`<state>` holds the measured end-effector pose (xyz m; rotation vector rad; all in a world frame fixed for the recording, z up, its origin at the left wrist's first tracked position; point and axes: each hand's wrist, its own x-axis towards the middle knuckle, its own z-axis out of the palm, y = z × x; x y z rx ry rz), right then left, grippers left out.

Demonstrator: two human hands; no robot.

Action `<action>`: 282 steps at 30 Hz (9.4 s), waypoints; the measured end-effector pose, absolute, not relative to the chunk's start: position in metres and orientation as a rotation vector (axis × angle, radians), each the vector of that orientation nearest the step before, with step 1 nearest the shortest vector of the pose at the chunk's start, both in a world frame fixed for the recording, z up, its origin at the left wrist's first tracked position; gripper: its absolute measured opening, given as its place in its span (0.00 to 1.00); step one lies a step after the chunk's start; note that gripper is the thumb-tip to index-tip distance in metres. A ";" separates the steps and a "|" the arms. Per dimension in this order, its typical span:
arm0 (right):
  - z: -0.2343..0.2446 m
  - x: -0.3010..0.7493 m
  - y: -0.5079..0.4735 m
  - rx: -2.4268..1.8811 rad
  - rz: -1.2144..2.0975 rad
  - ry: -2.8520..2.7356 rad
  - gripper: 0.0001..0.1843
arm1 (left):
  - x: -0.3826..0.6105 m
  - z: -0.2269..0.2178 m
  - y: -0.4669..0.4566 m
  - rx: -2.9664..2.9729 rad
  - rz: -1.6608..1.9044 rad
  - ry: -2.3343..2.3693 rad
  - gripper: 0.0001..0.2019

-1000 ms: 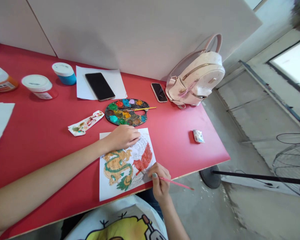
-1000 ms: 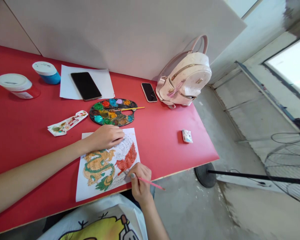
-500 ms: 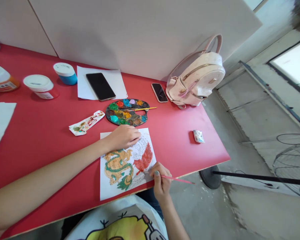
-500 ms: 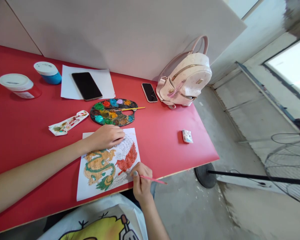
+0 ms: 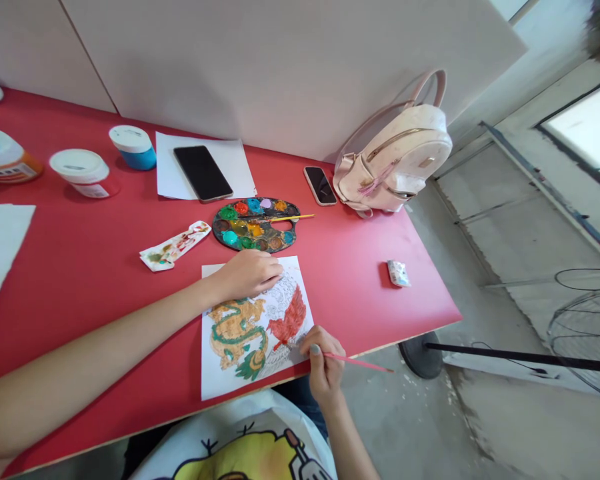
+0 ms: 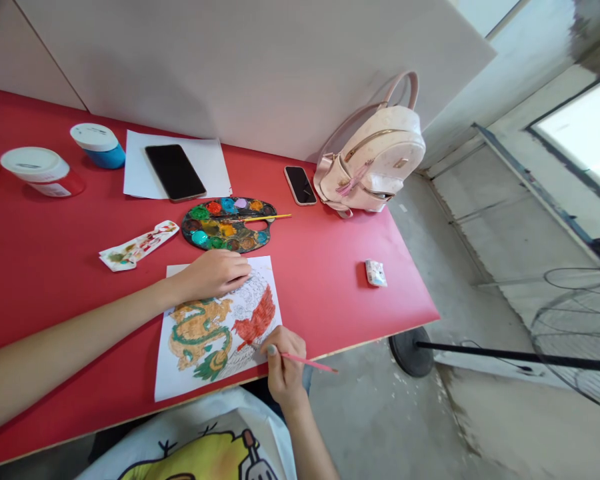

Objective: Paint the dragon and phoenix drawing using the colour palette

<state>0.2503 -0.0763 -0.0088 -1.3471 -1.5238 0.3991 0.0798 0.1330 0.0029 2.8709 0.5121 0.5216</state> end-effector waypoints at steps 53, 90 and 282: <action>-0.011 0.251 -0.076 -1.330 0.451 -1.404 0.23 | 0.081 0.002 0.133 2.892 0.543 0.515 0.12; -0.003 0.253 -0.073 -1.348 0.515 -1.514 0.25 | 0.080 0.003 0.134 2.853 0.531 0.499 0.13; -0.004 0.248 -0.072 -1.377 0.483 -1.419 0.25 | 0.081 0.003 0.133 2.906 0.566 0.482 0.13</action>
